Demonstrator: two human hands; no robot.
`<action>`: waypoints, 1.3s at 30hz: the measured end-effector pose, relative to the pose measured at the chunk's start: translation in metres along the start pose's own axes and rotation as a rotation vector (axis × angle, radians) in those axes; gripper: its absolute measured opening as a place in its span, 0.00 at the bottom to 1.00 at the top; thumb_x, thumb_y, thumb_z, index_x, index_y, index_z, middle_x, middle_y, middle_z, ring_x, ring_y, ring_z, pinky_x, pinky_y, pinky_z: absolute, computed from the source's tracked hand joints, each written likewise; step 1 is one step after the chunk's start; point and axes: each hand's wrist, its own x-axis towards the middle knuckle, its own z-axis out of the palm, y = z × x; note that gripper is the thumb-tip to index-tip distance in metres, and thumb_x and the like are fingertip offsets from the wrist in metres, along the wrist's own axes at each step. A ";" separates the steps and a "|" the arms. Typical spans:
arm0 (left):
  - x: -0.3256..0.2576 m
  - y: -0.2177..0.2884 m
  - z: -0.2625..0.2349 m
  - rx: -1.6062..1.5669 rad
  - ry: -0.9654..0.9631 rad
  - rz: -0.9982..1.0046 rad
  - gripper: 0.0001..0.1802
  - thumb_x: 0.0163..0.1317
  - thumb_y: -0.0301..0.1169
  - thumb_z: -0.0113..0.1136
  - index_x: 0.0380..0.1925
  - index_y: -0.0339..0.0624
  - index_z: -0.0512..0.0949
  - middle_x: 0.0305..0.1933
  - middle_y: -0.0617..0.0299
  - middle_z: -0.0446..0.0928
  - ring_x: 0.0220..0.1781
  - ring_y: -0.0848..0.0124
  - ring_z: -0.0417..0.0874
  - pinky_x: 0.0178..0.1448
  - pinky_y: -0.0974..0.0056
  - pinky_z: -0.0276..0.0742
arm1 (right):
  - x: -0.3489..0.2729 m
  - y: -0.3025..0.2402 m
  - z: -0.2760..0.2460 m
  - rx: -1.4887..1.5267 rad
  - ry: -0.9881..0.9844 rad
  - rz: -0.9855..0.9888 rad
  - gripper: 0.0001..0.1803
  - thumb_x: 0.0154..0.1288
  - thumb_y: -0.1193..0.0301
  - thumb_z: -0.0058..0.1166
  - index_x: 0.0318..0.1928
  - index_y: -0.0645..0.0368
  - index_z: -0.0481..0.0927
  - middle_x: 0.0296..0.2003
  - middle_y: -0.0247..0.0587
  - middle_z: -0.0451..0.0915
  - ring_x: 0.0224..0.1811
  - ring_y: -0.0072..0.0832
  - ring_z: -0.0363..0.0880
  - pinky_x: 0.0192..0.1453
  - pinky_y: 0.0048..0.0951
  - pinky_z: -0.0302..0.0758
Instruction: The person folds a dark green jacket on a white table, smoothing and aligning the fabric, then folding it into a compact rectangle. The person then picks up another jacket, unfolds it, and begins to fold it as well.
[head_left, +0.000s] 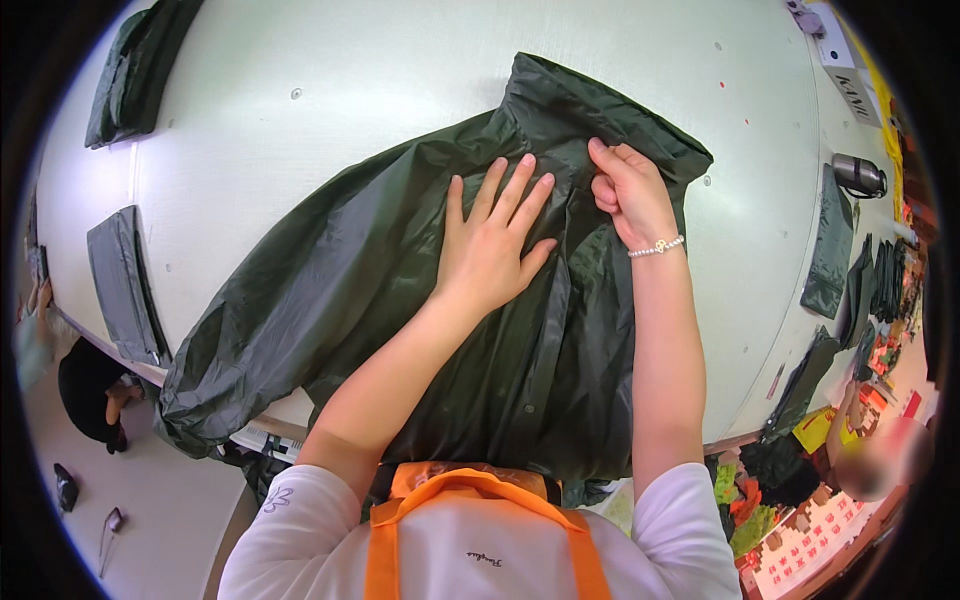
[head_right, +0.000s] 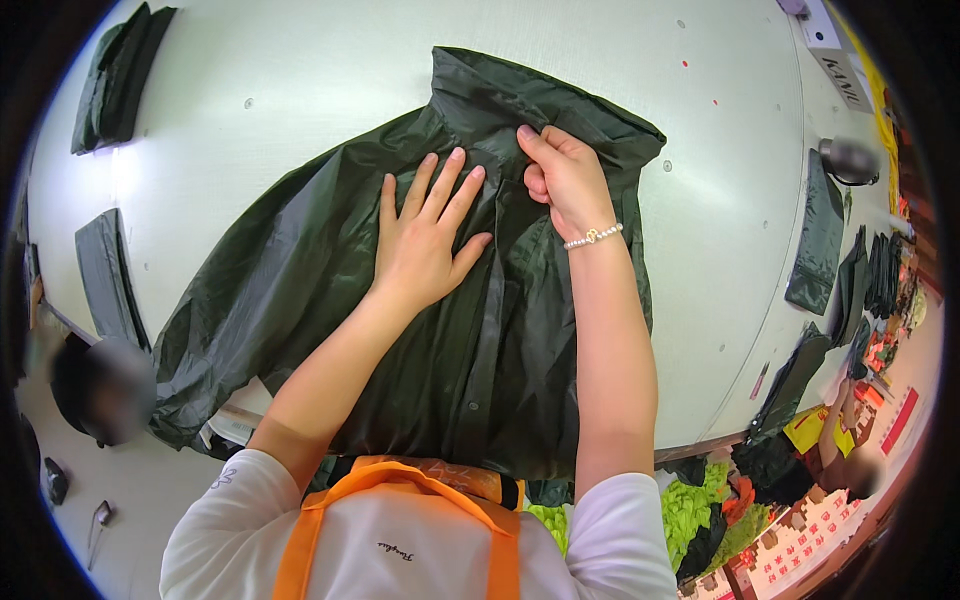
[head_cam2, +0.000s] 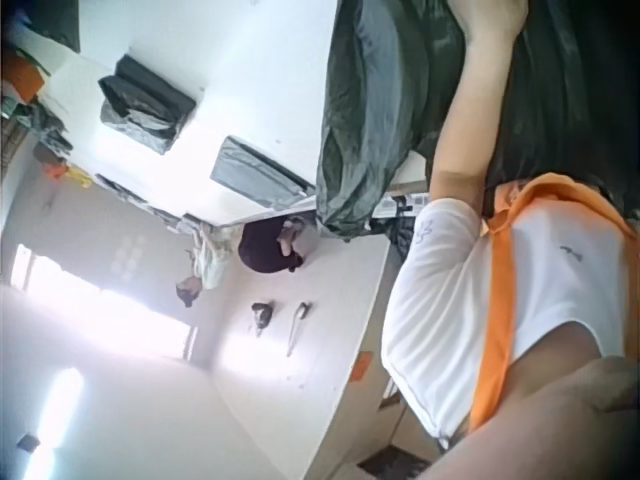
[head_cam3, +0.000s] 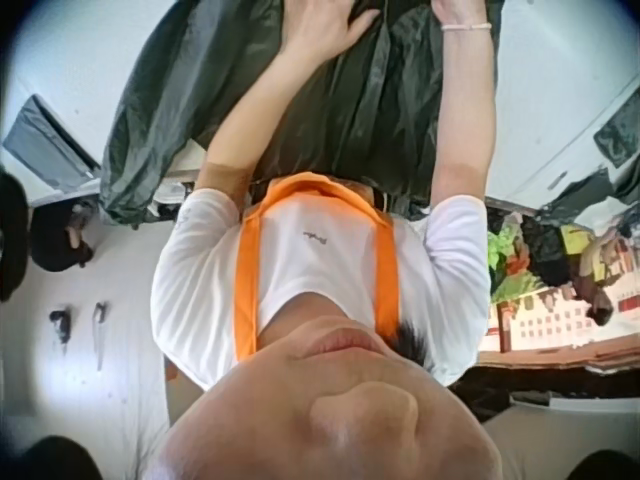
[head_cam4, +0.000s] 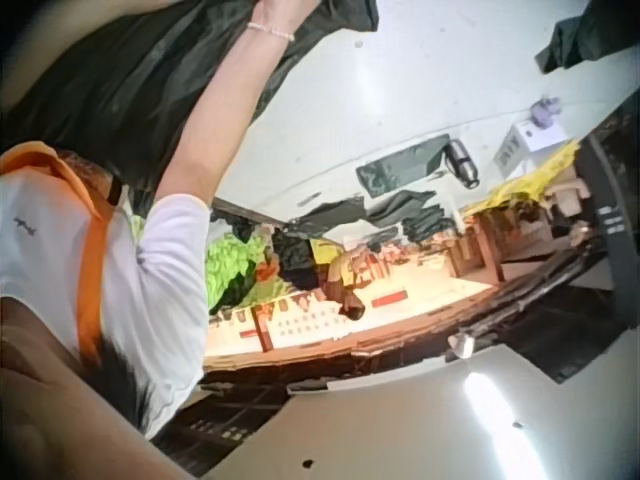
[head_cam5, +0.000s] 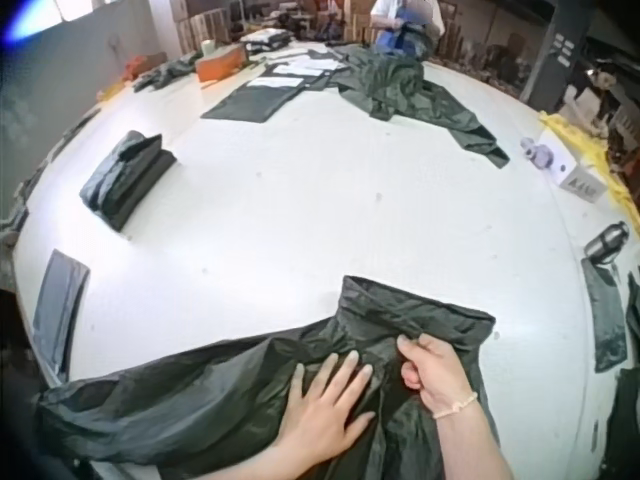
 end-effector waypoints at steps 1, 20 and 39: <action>0.000 -0.001 0.002 -0.001 -0.009 -0.001 0.37 0.58 0.48 0.57 0.67 0.55 0.59 0.74 0.61 0.51 0.73 0.57 0.53 0.69 0.37 0.46 | 0.002 0.002 -0.002 0.021 -0.006 0.007 0.17 0.66 0.67 0.55 0.21 0.51 0.66 0.17 0.21 0.60 0.15 0.11 0.56 0.18 0.17 0.50; 0.004 -0.002 0.004 -0.087 0.011 -0.006 0.41 0.50 0.41 0.64 0.66 0.58 0.60 0.73 0.61 0.52 0.72 0.56 0.54 0.69 0.35 0.45 | 0.005 0.005 -0.016 0.105 -0.223 0.058 0.07 0.66 0.68 0.54 0.33 0.56 0.74 0.16 0.21 0.64 0.14 0.09 0.56 0.17 0.14 0.49; 0.008 0.000 0.009 -0.054 0.011 -0.018 0.41 0.42 0.37 0.69 0.61 0.68 0.67 0.72 0.58 0.55 0.71 0.53 0.55 0.66 0.32 0.47 | 0.007 0.012 -0.021 0.109 -0.261 -0.009 0.06 0.67 0.69 0.52 0.38 0.59 0.75 0.24 0.27 0.74 0.12 0.09 0.59 0.16 0.12 0.53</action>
